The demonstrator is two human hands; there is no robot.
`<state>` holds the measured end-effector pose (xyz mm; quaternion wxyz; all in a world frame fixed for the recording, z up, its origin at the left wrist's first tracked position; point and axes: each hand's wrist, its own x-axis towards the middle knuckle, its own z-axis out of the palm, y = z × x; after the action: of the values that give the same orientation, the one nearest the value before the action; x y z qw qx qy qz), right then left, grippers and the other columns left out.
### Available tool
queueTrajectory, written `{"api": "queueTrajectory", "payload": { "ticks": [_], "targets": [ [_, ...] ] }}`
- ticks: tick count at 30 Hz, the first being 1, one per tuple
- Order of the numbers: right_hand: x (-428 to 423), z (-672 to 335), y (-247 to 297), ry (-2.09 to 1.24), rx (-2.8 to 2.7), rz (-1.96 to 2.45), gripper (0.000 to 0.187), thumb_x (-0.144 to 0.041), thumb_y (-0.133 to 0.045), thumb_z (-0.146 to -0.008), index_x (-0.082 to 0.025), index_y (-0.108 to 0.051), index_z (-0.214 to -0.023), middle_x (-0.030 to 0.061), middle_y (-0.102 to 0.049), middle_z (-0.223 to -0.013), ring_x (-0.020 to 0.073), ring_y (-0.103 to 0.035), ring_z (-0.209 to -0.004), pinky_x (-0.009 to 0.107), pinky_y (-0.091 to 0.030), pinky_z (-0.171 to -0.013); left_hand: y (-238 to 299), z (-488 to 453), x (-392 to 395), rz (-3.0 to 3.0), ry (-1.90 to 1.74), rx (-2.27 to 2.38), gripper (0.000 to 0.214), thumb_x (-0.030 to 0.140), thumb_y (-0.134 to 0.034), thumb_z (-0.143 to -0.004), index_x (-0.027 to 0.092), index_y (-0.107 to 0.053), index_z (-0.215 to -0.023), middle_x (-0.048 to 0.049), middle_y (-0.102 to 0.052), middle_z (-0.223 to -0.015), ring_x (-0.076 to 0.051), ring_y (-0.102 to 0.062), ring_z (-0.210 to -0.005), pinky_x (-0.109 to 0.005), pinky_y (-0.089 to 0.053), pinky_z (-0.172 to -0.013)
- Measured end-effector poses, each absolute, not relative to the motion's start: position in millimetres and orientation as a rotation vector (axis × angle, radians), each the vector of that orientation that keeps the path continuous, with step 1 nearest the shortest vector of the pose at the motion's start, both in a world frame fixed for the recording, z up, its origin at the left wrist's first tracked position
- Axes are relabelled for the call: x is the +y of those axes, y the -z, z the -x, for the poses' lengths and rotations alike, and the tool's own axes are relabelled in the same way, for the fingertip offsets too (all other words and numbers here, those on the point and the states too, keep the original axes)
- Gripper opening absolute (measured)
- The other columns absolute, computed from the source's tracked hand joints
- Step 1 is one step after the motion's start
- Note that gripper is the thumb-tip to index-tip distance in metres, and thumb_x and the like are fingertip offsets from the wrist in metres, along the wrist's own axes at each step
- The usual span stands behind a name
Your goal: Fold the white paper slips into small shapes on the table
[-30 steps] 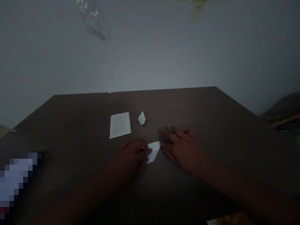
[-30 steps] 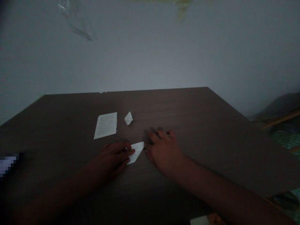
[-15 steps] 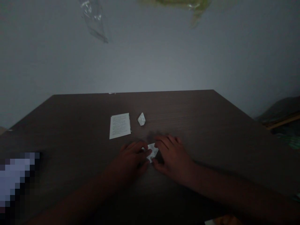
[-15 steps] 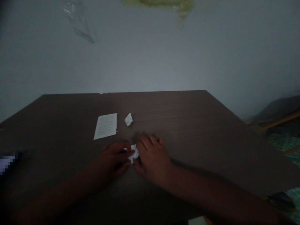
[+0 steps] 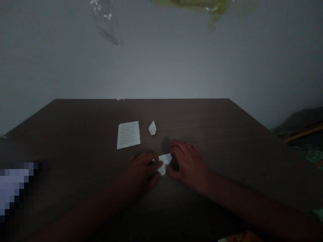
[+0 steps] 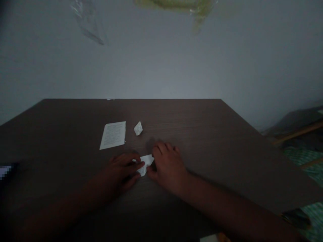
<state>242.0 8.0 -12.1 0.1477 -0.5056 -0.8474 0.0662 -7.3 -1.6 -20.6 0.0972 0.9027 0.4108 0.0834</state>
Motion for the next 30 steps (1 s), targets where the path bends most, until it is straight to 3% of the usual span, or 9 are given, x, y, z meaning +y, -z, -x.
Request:
{"api": "queueTrajectory", "payload": {
  "ticks": [3, 9, 16, 25, 30],
  "targets": [
    [5.1, -241.0, 16.2, -0.186, -2.45, 1.386, 0.032, -0.033, -0.079, -0.097, -0.019, -0.074, -0.125, 0.0201, -0.075, -0.144, 0.042, -0.07, -0.13, 0.059, -0.056, -0.106, 23.6, 9.5, -2.0, -2.69, -0.283, 1.188, 0.044, 0.018, -0.058, -0.112, 0.028, -0.075, -0.151, -0.0083, -0.075, -0.146, -0.033, -0.073, -0.132, -0.049, -0.059, -0.109],
    [29.3, -254.0, 20.7, -0.192, -2.298, 1.525, 0.022, -0.026, -0.083, -0.09, -0.022, -0.067, -0.105, 0.0146, -0.074, -0.123, 0.0374, -0.072, -0.116, 0.052, -0.059, -0.097, 26.9, 10.8, 0.4, -2.673, -0.232, 1.21, 0.043, 0.02, -0.067, -0.109, 0.028, -0.077, -0.15, -0.0111, -0.076, -0.148, -0.034, -0.074, -0.131, -0.052, -0.06, -0.107],
    [10.9, -238.0, 27.8, -0.262, -2.335, 1.358, 0.03, -0.027, -0.086, -0.088, -0.023, -0.066, -0.11, 0.0169, -0.072, -0.135, 0.0402, -0.07, -0.126, 0.058, -0.059, -0.103, 16.6, 8.0, -2.4, -2.637, -0.222, 1.231, 0.043, 0.013, -0.068, -0.108, 0.027, -0.079, -0.147, -0.0103, -0.078, -0.143, -0.036, -0.075, -0.13, -0.051, -0.059, -0.109],
    [45.4, -259.8, 32.0, -0.283, -2.197, 1.508, 0.024, -0.02, -0.08, -0.087, -0.025, -0.058, -0.093, 0.0109, -0.069, -0.114, 0.034, -0.07, -0.109, 0.05, -0.059, -0.094, 24.7, 11.8, 1.5, -2.658, -0.267, 1.183, 0.042, 0.018, -0.07, -0.107, 0.026, -0.079, -0.147, -0.0116, -0.078, -0.145, -0.037, -0.075, -0.132, -0.053, -0.062, -0.11],
    [44.1, -264.2, 32.4, -0.322, -2.187, 1.264, 0.016, -0.013, -0.071, -0.095, -0.024, -0.061, -0.101, 0.0105, -0.071, -0.116, 0.0308, -0.07, -0.114, 0.047, -0.059, -0.099, 34.6, 20.3, 6.5, -2.632, -0.398, 1.13, 0.042, 0.018, -0.075, -0.106, 0.028, -0.077, -0.147, -0.0104, -0.08, -0.145, -0.035, -0.076, -0.133, -0.054, -0.061, -0.115]
  ]
}}
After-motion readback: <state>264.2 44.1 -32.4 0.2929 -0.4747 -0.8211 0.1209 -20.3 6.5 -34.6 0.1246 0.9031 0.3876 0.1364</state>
